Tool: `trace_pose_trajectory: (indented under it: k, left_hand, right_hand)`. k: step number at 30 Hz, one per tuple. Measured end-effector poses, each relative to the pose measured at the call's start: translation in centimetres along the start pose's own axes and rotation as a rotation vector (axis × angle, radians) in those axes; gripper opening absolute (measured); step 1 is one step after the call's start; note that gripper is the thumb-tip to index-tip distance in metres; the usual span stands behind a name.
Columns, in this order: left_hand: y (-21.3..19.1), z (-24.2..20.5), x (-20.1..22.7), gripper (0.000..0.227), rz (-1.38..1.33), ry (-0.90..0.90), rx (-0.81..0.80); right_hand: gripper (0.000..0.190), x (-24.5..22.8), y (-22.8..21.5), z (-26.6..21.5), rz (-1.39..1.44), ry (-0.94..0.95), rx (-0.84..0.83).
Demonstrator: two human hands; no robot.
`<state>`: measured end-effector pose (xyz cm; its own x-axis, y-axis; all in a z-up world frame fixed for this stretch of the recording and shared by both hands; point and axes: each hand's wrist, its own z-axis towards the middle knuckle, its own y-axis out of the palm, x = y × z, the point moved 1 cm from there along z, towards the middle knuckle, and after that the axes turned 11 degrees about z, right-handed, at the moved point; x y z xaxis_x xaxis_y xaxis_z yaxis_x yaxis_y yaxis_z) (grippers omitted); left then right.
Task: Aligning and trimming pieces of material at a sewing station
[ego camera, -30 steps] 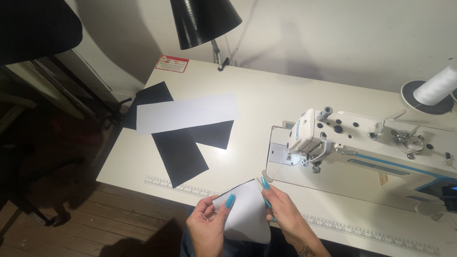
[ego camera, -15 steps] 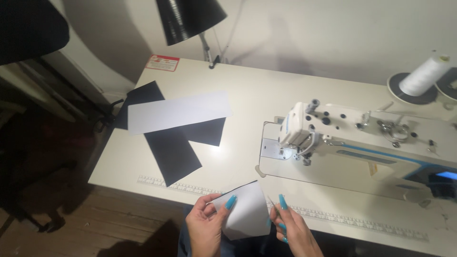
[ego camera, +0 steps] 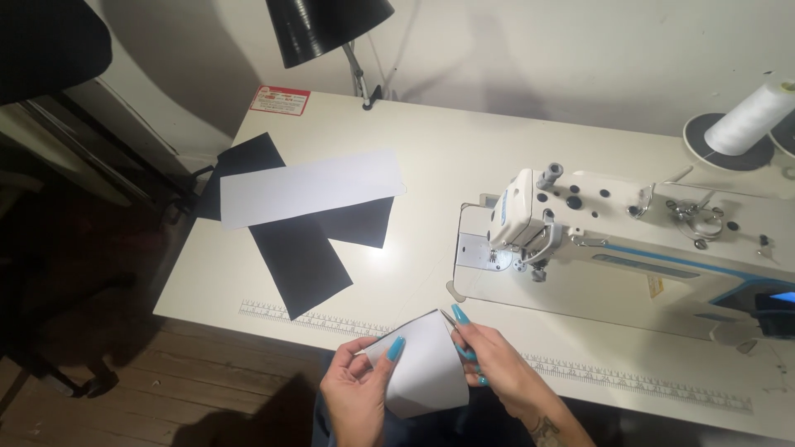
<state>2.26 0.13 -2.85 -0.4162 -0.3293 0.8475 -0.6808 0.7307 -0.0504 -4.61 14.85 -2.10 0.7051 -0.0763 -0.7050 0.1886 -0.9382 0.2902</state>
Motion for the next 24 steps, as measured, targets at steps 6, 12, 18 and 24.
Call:
trace_pose_trajectory:
  k: [6, 12, 18, 24]
  left_hand:
    - [0.1, 0.0, 0.8, 0.027, -0.124, -0.09, -0.001]
    - [0.0, 0.2, 0.6, 0.028, -0.146, -0.114, 0.007]
    - [-0.1, 0.1, 0.7, 0.031, -0.177, -0.13, 0.008]
    - [-0.3, 0.1, 0.5, 0.031, -0.191, -0.108, 0.009]
  right_hand:
    - [0.035, -0.2, 0.5, 0.3, -0.015, 0.024, -0.044]
    - [0.034, 0.0, 1.0, 0.5, -0.052, 0.004, 0.006]
    - [0.033, 1.2, 0.5, 1.6, -0.025, -0.062, 0.039]
    - [0.03, 1.2, -0.4, 0.7, 0.089, -0.048, 0.091]
